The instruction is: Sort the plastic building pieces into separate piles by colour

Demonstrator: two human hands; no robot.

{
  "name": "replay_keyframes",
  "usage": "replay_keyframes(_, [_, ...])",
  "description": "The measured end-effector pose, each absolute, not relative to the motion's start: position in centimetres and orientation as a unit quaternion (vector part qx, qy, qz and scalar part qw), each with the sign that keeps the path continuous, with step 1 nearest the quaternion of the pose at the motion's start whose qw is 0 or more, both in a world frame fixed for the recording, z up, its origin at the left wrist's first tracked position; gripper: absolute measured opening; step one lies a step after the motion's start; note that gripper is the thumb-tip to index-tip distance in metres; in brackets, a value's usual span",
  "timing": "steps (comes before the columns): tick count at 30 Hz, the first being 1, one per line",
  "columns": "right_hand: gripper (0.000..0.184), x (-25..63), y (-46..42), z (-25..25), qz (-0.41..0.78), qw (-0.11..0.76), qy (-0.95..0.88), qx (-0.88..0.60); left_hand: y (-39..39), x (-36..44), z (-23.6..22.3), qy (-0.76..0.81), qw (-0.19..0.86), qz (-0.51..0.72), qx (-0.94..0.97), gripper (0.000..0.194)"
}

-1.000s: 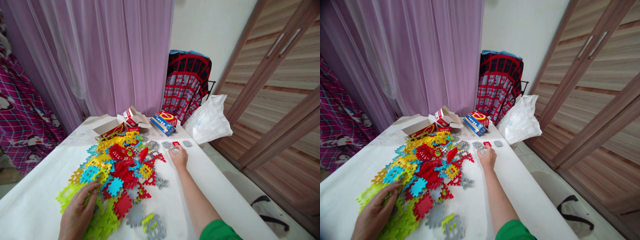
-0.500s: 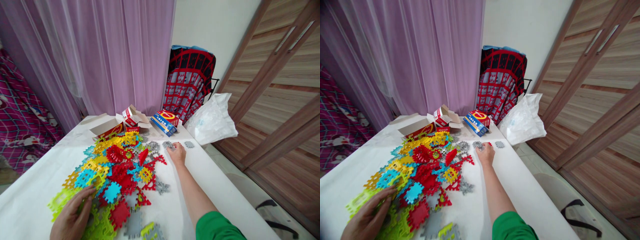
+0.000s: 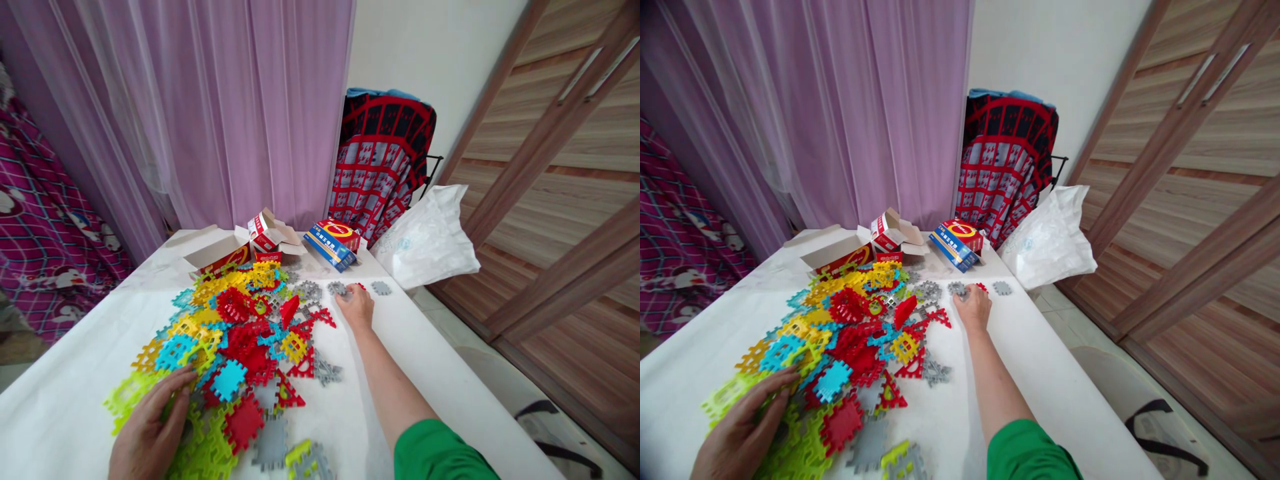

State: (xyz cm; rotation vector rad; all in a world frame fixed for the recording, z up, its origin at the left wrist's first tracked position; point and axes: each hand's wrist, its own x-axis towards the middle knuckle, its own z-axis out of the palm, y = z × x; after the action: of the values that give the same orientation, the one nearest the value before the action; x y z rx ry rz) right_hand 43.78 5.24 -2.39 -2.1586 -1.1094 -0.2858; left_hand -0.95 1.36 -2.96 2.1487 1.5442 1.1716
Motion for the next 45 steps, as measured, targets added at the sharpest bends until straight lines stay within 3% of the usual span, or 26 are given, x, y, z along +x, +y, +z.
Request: replay_keyframes(45, [0.046, 42.5, 4.7, -0.6, -0.054, 0.252, -0.413, -0.873, 1.6, -0.6, -3.2, 0.502, 0.060, 0.431, 0.748, 0.033])
